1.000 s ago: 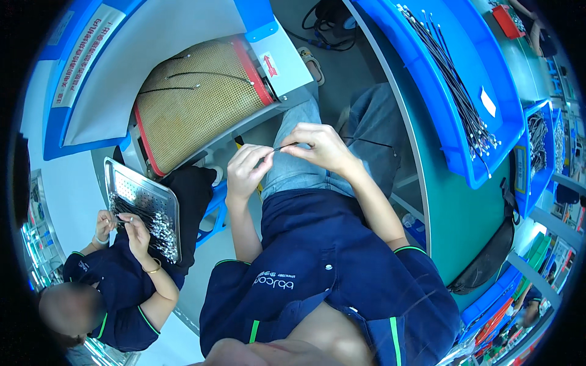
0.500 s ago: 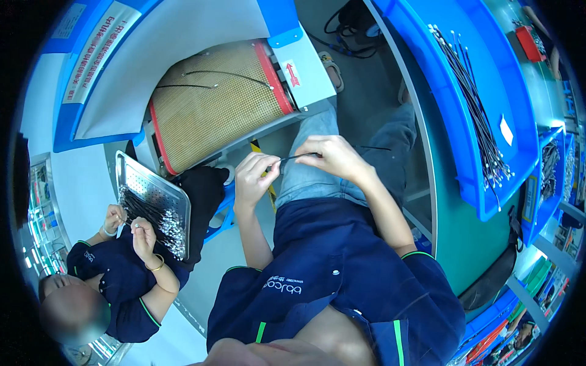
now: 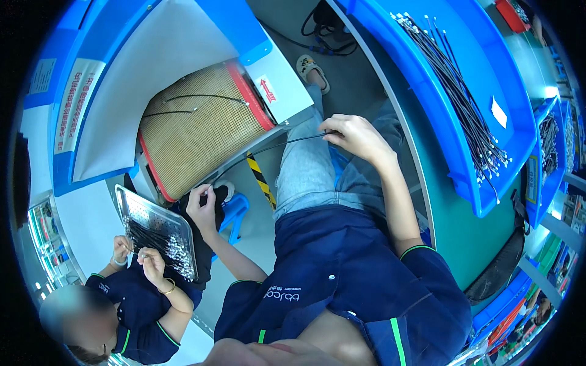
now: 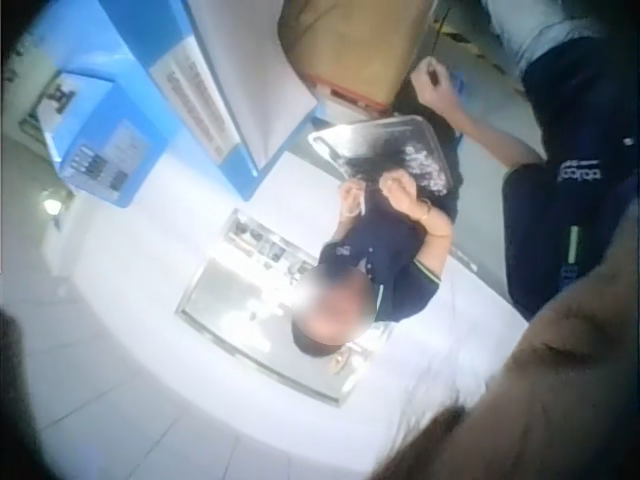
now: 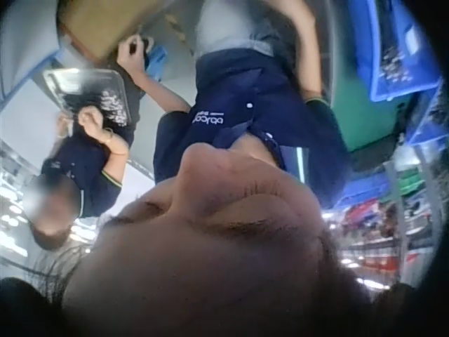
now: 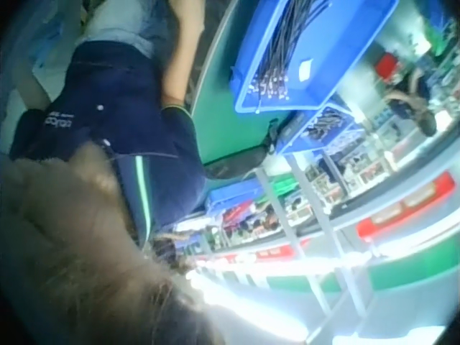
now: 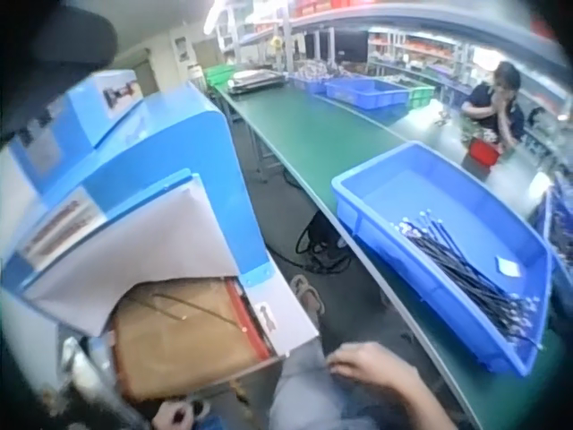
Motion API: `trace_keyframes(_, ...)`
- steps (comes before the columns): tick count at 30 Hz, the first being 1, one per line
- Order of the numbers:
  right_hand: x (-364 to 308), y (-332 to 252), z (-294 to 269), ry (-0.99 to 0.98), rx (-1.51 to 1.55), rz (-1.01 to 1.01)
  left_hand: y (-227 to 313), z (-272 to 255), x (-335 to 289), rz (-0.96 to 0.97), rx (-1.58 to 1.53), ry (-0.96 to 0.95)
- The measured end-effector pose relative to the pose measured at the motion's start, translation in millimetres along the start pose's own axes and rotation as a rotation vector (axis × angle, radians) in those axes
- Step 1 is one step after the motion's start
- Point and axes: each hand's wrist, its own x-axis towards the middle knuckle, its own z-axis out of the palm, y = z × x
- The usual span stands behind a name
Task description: The person sits at a workstation and repeatedly picks up black cables from a blue bin. They insert a small white connector into one end of each cable and place the finished item onto a woven mat. The person handles the cables one at a time, performing the same insertion action continuously.
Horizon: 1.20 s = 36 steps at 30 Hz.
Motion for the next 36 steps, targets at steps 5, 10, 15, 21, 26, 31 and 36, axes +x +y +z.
trace_keyframes(5, -4, 0, -3, 0.08, -0.049, -0.038, -4, -1, 6, 0.012, 0.004, -0.023)
trace_keyframes(10, 0, -7, 3, 0.077, -0.093, -0.101, 11, -13, 3, 0.051, 0.043, 0.008)
trace_keyframes(15, -4, 11, -1, 0.135, -0.038, -0.058, -1, -28, -4, 0.035, 0.11, 0.038)
trace_keyframes(21, -10, 17, -10, 0.151, 0.177, 0.144, -4, -35, -7, 0.019, 0.116, -0.008)
trace_keyframes(26, -28, 38, -15, 0.043, 0.457, 0.214, -4, -39, -9, 0.022, 0.11, -0.018)
trace_keyframes(31, -50, 43, -23, -0.061, 0.704, 0.281, -3, -45, -15, 0.011, 0.131, -0.018)
trace_keyframes(36, -73, 54, -9, 0.164, 1.036, 0.242, -3, -41, -9, 0.017, 0.125, -0.04)
